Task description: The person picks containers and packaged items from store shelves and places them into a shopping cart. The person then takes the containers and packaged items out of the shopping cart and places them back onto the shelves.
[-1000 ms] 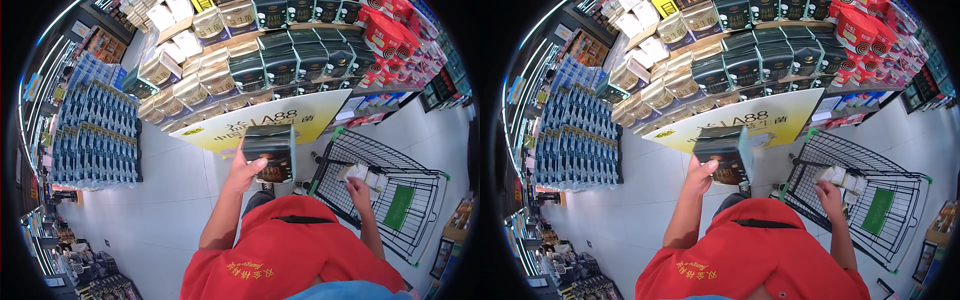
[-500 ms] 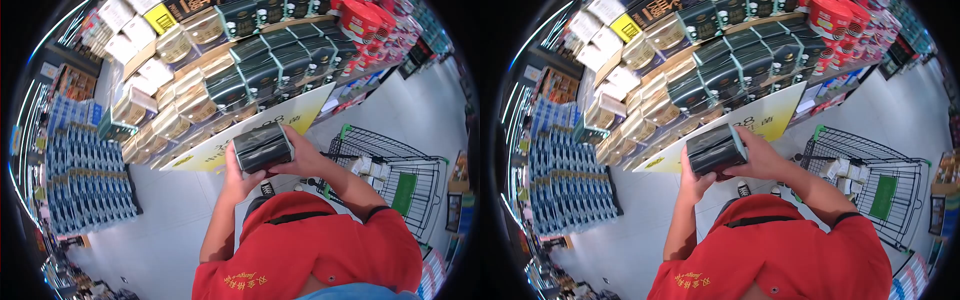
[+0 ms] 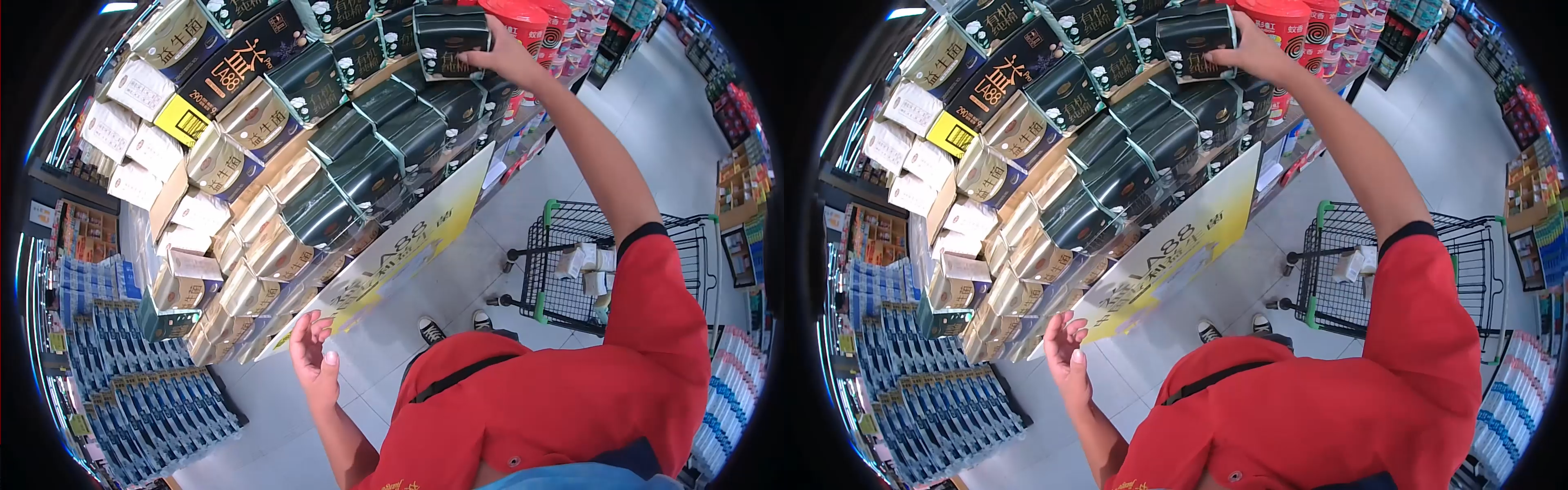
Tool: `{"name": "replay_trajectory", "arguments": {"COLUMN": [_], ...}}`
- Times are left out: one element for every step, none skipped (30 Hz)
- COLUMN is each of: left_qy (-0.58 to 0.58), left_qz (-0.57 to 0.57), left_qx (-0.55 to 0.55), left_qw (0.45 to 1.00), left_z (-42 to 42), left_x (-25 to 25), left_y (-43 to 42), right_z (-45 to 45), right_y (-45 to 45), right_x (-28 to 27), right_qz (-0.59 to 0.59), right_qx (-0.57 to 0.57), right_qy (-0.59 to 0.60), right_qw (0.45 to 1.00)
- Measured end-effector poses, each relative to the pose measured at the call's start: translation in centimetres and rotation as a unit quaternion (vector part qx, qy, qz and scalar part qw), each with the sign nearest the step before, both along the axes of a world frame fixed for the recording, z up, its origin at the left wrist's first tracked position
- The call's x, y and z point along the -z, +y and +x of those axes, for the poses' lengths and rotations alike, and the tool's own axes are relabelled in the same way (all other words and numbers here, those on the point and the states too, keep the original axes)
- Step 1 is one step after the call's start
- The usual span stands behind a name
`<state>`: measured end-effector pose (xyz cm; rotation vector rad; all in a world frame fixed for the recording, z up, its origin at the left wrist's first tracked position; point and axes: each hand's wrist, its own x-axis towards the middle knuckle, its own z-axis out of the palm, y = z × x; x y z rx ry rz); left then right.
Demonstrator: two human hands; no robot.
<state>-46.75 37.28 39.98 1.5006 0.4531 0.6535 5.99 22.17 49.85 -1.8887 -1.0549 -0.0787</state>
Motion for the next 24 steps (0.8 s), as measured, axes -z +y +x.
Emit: {"name": "replay_trajectory", "arguments": {"left_qy": [0.0,0.0,0.001,0.009,0.017,0.016,0.014,0.012,0.011,0.009,0.008,0.006,0.012,0.018,0.018,0.023,0.029,0.028,0.029,0.029,0.028,0.026,0.024,0.023], "left_qz": [0.001,0.002,0.003,0.007,0.01,0.01,0.019,0.027,0.025,0.024,0.024,0.023,0.018,0.014,0.014,0.017,0.019,0.018,0.022,0.026,0.024,0.029,0.034,0.033], "left_qx": [-0.008,-0.017,-0.015,-0.02,-0.027,-0.025,-0.032,-0.038,-0.037,-0.049,-0.061,-0.062,-0.067,-0.071,-0.071,-0.068,-0.065,-0.065,-0.064,-0.063,-0.064,-0.066,-0.068,-0.07], "left_qw": [1.0,1.0,1.0,1.0,0.999,0.999,0.999,0.999,0.999,0.998,0.998,0.998,0.998,0.997,0.997,0.997,0.997,0.997,0.997,0.997,0.997,0.997,0.997,0.997], "left_z": [-0.1,-0.1,-0.2,-0.3,-0.4,-0.6,-1.0,-1.2,-1.4,-1.6,-1.7,-1.7,-1.7,-1.8,-1.7,-1.6,-1.5,-1.5,-1.6,-1.7,-1.9,-2.1,-2.4,-2.6], "left_x": [0.0,0.1,0.2,0.3,0.5,0.7,0.8,1.0,1.2,1.3,1.4,1.4,1.5,1.6,1.6,1.7,1.8,2.0,2.1,2.2,2.3,2.4,2.5,2.5], "left_y": [0.1,0.3,0.3,0.3,0.4,0.4,0.5,0.5,0.5,0.5,0.4,0.4,0.2,0.1,-0.1,-0.3,-0.5,-0.7,-0.9,-1.0,-1.2,-1.2,-1.4,-1.5], "right_z": [1.6,2.8,3.2,3.9,5.7,5.6,5.4,5.3,4.5,3.1,1.6,0.6,-0.5,-1.7,-4.3,-4.2,-4.0,-3.8,-3.6,-3.3,-2.8,-1.4,0.3,0.2], "right_y": [0.8,1.1,1.6,1.9,2.5,2.6,2.7,2.9,3.0,3.3,3.6,4.0,4.4,4.8,5.0,5.1,5.2,5.3,5.2,5.1,5.2,5.0,4.8,4.8], "right_x": [-0.2,-0.1,-0.3,-0.5,0.4,0.2,0.2,0.2,-0.5,-1.7,-2.6,-2.9,-3.1,-3.3,-4.6,-4.6,-4.5,-4.4,-4.5,-4.6,-4.8,-4.2,-2.9,-2.9], "right_qz": [-0.013,-0.012,-0.069,-0.126,-0.086,-0.087,-0.057,-0.027,-0.029,-0.045,-0.059,-0.06,-0.087,-0.113,-0.154,-0.155,-0.2,-0.245,-0.246,-0.223,-0.199,-0.199,-0.17,-0.141], "right_qx": [-0.019,-0.016,-0.01,-0.003,-0.059,-0.058,-0.003,0.052,0.052,0.102,0.151,0.15,0.183,0.216,0.242,0.242,0.258,0.272,0.272,0.262,0.25,0.248,0.247,0.244], "right_qy": [-0.038,-0.039,-0.042,-0.046,-0.075,-0.076,-0.174,-0.27,-0.272,-0.206,-0.138,-0.14,-0.17,-0.198,-0.197,-0.197,-0.22,-0.243,-0.244,-0.187,-0.129,-0.13,-0.157,-0.183], "right_qw": [0.999,0.999,0.997,0.991,0.992,0.992,0.983,0.961,0.96,0.972,0.977,0.977,0.964,0.949,0.937,0.937,0.919,0.898,0.898,0.92,0.939,0.939,0.941,0.942]}}
